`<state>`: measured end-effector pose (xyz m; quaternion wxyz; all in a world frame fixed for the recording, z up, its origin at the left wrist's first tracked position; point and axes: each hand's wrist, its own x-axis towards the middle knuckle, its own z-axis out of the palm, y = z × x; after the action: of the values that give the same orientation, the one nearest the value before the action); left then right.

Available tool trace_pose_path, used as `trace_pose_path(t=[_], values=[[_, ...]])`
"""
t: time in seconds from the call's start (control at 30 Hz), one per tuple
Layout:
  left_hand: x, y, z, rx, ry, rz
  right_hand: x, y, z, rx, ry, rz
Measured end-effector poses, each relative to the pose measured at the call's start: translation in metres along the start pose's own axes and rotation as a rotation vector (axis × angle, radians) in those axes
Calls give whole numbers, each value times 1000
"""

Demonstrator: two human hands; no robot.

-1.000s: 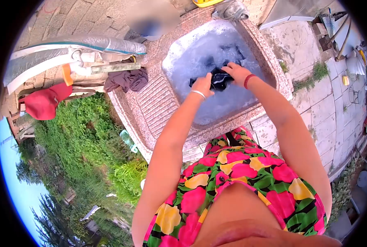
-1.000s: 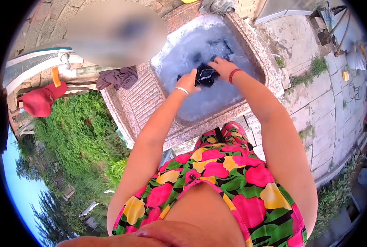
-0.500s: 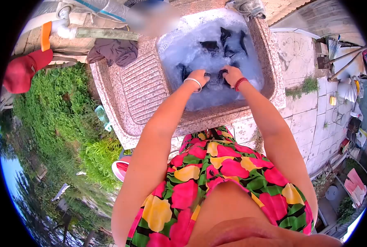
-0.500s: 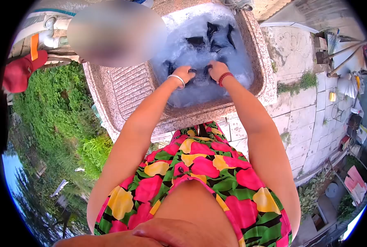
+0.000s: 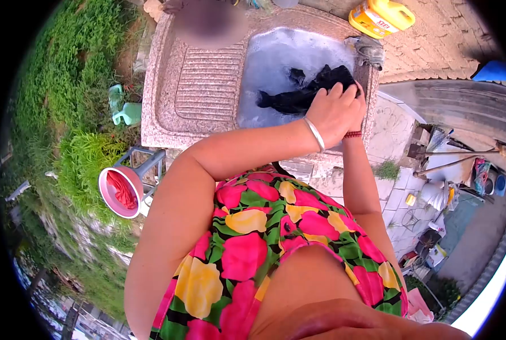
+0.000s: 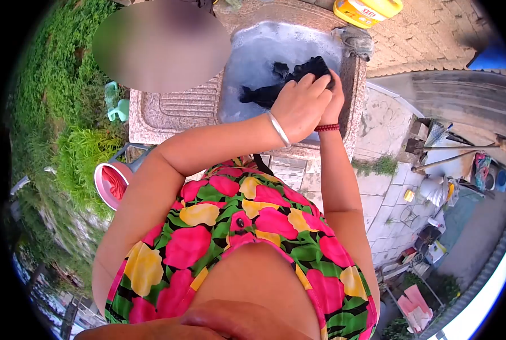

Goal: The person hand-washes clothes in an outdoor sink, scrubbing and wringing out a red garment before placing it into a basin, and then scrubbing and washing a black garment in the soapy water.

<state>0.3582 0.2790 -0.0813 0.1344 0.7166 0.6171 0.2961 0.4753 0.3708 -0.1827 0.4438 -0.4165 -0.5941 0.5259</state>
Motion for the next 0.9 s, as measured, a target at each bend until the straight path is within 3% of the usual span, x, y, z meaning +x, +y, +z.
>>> trace_pose_path(t=[0.07, 0.1, 0.13, 0.2, 0.3, 0.4, 0.43, 0.47, 0.5, 0.6, 0.63, 0.67, 0.7, 0.77, 0.9], values=[[-7, -3, -13, -163, 409, 151, 3, -68, 15, -276, 75, 59], [-10, -11, -11, -233, 490, 137, 10, -85, 16, -17, 78, 52], [-14, -24, -4, -224, 490, 69, 15, -101, 17, 245, 82, 52], [-14, -45, 31, -261, 426, -133, 20, -151, 20, 291, 60, -42], [5, -56, 57, -225, 418, -164, 20, -226, 23, 413, 90, -39], [33, -57, 66, -341, 478, -219, 10, -286, -4, 711, -201, -3], [44, -60, 67, -420, 490, -219, 8, -302, -2, 601, 111, -120], [53, -62, 68, -503, 498, -216, 11, -315, -28, 751, -206, -46], [62, -65, 69, -505, 616, -143, 12, -316, -45, 693, -56, -128], [79, -75, 56, -849, 601, -195, 10, -306, -64, 673, 92, -261], [87, -74, 50, -885, 848, -199, 10, -295, -72, 690, 88, -285], [92, -80, 51, -1089, 876, -295, 8, -277, -76, 717, 40, -254], [95, -86, 44, -1481, 959, -316, 11, -254, -76, 620, 203, -291], [97, -82, 18, -1776, 1048, -390, 17, -192, -94, 509, 286, -129], [80, -33, -32, -1355, 1065, -530, -9, -40, -88, 440, -17, 262]])
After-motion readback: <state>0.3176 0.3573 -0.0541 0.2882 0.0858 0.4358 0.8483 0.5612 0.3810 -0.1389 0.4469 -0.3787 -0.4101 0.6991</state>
